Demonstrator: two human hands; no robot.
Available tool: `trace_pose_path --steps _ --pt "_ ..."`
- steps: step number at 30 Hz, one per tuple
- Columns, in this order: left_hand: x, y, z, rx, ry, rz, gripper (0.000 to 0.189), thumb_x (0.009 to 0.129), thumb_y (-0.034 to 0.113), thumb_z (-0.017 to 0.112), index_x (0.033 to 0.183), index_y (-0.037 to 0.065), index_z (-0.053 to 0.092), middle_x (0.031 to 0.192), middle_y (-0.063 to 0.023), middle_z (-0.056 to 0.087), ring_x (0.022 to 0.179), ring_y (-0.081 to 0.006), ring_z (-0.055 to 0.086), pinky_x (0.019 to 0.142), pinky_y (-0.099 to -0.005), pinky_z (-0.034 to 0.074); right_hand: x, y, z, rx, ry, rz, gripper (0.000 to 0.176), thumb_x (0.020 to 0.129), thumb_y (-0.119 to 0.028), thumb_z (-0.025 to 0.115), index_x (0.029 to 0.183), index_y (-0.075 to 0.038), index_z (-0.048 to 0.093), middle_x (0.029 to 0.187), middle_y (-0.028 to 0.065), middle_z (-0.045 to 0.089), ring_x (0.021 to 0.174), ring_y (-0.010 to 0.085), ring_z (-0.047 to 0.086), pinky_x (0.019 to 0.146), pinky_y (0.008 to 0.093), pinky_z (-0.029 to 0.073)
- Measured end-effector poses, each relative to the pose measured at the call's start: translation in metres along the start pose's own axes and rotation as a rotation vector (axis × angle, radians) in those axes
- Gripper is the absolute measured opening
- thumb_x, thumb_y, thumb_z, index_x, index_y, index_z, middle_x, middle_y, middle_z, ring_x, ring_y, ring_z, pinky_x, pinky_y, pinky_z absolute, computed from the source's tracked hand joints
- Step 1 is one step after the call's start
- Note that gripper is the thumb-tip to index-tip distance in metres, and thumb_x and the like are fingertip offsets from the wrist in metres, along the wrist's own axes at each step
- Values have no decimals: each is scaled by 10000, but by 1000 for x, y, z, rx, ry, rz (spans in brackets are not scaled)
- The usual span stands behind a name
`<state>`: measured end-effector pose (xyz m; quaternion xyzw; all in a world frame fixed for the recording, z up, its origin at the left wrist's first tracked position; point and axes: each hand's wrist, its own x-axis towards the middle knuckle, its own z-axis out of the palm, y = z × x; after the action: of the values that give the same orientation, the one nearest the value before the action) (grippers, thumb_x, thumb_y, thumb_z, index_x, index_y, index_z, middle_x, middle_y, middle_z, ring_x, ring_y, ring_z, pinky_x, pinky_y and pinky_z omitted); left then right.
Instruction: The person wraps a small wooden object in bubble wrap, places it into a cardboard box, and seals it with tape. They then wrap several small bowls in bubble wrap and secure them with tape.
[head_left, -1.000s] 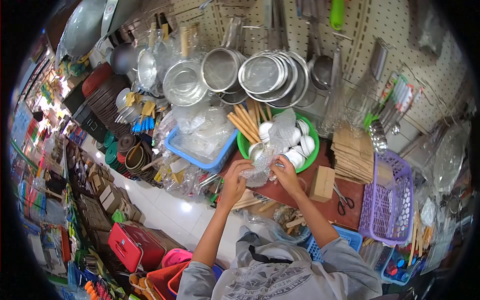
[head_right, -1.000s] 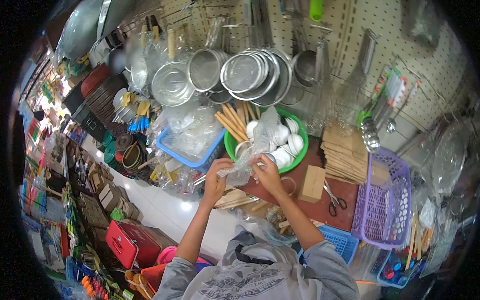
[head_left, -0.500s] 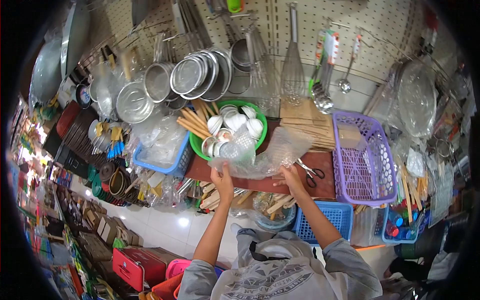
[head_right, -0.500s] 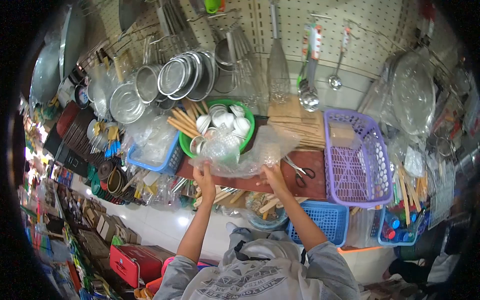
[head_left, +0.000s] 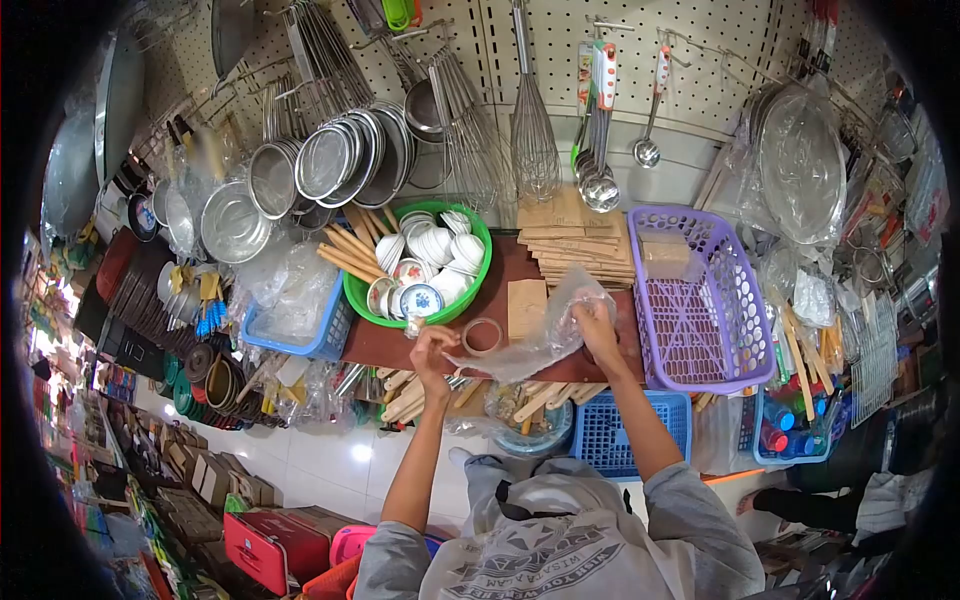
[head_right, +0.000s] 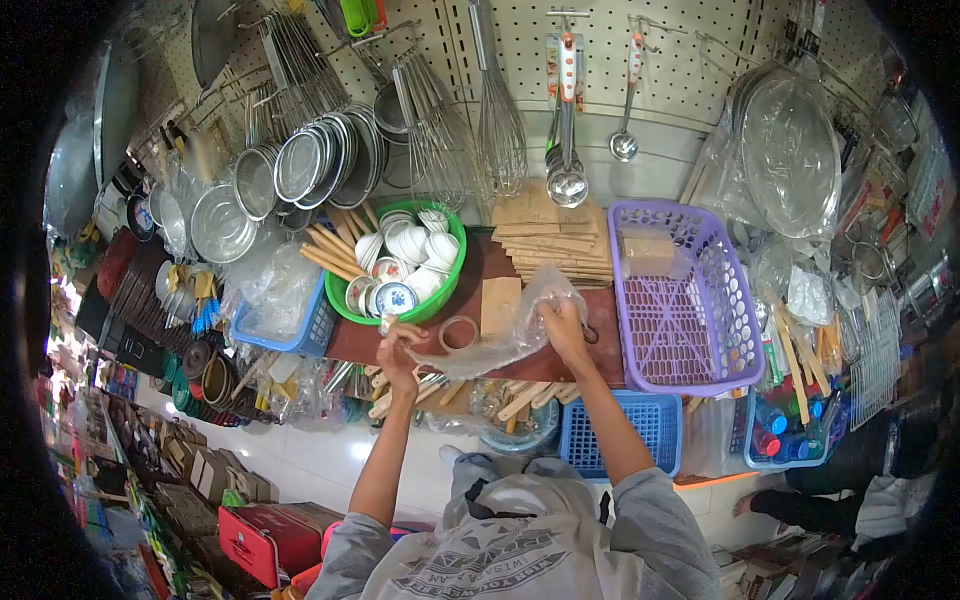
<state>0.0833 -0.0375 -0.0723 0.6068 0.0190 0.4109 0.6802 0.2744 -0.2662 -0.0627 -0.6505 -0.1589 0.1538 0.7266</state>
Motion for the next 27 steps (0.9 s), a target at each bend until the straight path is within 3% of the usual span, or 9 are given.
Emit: trace_pose_path --steps 3,4,6,10,12,16,19,25,27 --pt "10 18 33 113 32 -121 609 974 546 407 1058 -39 552 1095 -162 587 1012 -252 597 920 -374 458 2 -26 1 -55 -287 -72 290 900 -68 542 1179 -7 589 851 2 627 736 72 572 653 222 457" --pt "14 12 35 146 -37 -176 613 972 526 452 1237 -26 490 1202 -158 559 1101 -249 578 974 -370 442 3 -32 3 -77 -349 -82 288 902 -67 539 1178 -8 600 856 4 631 747 74 574 669 228 461" --pt "18 8 42 83 -126 -386 637 965 520 482 1310 -15 463 1267 -142 532 1175 -242 543 1003 -363 428 8 -38 11 -120 -476 -104 287 907 -65 534 1175 -10 622 867 7 640 770 78 579 700 239 470" --pt "19 7 55 165 -309 -591 588 922 398 641 1337 10 491 1347 -114 498 1243 -221 502 1030 -343 410 24 -33 24 -186 -566 -288 204 882 -85 546 952 55 676 787 53 660 705 95 574 654 273 481" --pt "20 10 62 167 -325 -628 493 899 289 718 1274 10 558 1292 -94 547 1172 -190 540 990 -303 416 28 -31 26 -164 -579 -295 214 886 -95 541 956 50 682 776 50 665 703 98 575 656 267 478" --pt "22 -13 56 308 -295 -516 442 953 307 645 1241 -18 562 1205 -82 596 1073 -166 560 943 -295 424 39 -8 18 -216 -567 -154 241 899 -102 522 1011 21 696 925 64 693 824 113 613 670 245 482" --pt "24 -15 59 270 -206 -469 473 988 341 579 1285 -23 525 1221 -87 594 1084 -156 542 958 -298 413 31 -11 18 335 -383 127 276 909 -87 503 1092 -6 692 1185 85 641 996 128 612 711 230 515" --pt "32 -38 55 291 -105 -390 523 1007 367 528 1346 -29 476 1322 -132 526 1224 -216 472 1060 -326 335 33 28 12 -60 -290 -71 345 907 -16 503 1211 -60 661 1395 105 505 1106 164 589 816 266 559" --pt "37 -44 55 319 -131 -401 527 996 358 547 1326 -46 472 1306 -176 533 1236 -280 475 1075 -364 321 33 43 15 -234 -198 -152 291 867 -54 599 1149 -47 667 1267 127 567 1056 207 610 831 301 545"
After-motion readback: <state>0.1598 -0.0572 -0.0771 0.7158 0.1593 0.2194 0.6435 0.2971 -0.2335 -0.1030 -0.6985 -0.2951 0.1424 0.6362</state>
